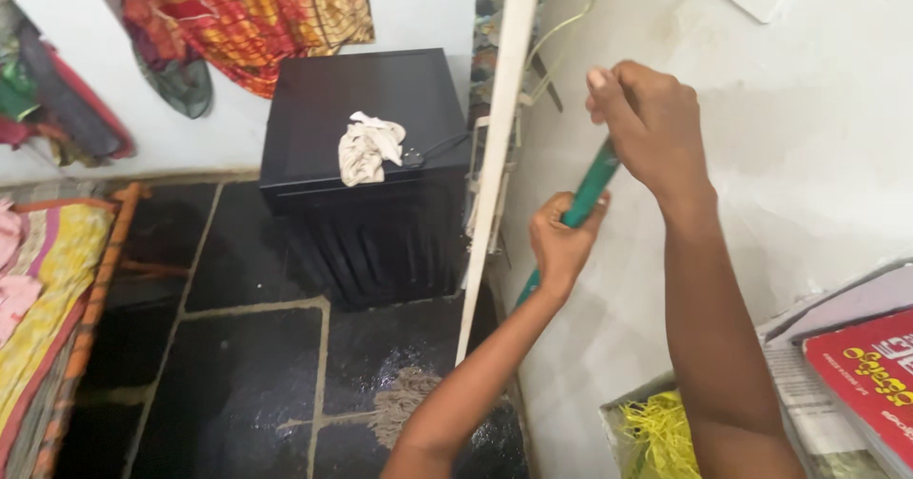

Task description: The person mops the dark stone floor in a small room, dipping the mop into a bucket of water and wringing it out by hand before scrubbing the floor around a bed and a dark appliance.

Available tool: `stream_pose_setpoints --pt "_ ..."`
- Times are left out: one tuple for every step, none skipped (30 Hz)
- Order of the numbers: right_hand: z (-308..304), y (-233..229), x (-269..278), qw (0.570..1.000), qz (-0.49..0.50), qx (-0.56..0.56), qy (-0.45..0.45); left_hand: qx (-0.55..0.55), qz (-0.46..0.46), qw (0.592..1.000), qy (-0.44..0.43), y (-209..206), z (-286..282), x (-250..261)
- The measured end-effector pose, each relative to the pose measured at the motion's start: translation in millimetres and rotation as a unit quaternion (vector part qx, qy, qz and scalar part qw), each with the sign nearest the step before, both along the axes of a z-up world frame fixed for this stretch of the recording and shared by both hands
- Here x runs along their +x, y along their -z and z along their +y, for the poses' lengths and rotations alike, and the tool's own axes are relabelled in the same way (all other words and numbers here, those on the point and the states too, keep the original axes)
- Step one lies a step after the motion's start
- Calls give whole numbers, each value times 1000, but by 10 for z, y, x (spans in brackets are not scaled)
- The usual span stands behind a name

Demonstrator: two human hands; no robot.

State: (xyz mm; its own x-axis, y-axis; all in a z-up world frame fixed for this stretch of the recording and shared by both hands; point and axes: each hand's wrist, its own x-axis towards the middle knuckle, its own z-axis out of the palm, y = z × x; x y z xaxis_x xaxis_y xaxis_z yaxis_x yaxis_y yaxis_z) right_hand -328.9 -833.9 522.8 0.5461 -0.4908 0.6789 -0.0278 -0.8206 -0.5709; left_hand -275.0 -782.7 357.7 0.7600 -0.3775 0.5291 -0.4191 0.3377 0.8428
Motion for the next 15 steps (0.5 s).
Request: stream_pose_setpoints --pt "-110 -5 37 996 -7 -76 53 -9 -10 1000 -14 -3 -55 25" --pt "-221 -18 71 983 -13 -150 102 -17 -20 999 -30 -12 -106 49" --pt "-346 -51 91 983 -13 -149 106 -16 -21 999 -27 -35 -174 71" --pt "-479 -89 108 968 -49 -199 147 -20 -24 999 -21 -60 -248 90" --pt "-612 -120 136 947 -85 -248 188 -24 -27 999 -15 -81 -316 104" --pt "-750 -149 170 947 -84 -248 188 -24 -26 999 -15 -108 -388 115" --pt "-895 -175 185 906 -70 -326 260 -9 -21 999 -29 -134 -455 119" --pt "-1038 -205 212 854 -57 -400 329 6 -16 999 -44 -152 -495 135" --pt "-1179 -237 246 854 -58 -400 328 5 -16 999 -45 -154 -507 159" --pt "-1311 -262 278 856 -6 -385 346 15 -25 999 -40 -149 -511 183" --pt "-1425 -275 312 855 47 -368 362 25 -35 998 -35 -141 -511 208" --pt "-1518 -269 346 856 47 -368 361 26 -35 998 -35 -125 -505 239" --pt "-1598 -258 376 828 23 -418 372 24 -44 999 -18 -107 -498 272" --pt "-1668 -250 411 798 -2 -466 382 23 -55 998 0 -89 -491 307" --pt "-1735 -248 439 799 -3 -465 382 24 -56 998 -1 -75 -492 334"
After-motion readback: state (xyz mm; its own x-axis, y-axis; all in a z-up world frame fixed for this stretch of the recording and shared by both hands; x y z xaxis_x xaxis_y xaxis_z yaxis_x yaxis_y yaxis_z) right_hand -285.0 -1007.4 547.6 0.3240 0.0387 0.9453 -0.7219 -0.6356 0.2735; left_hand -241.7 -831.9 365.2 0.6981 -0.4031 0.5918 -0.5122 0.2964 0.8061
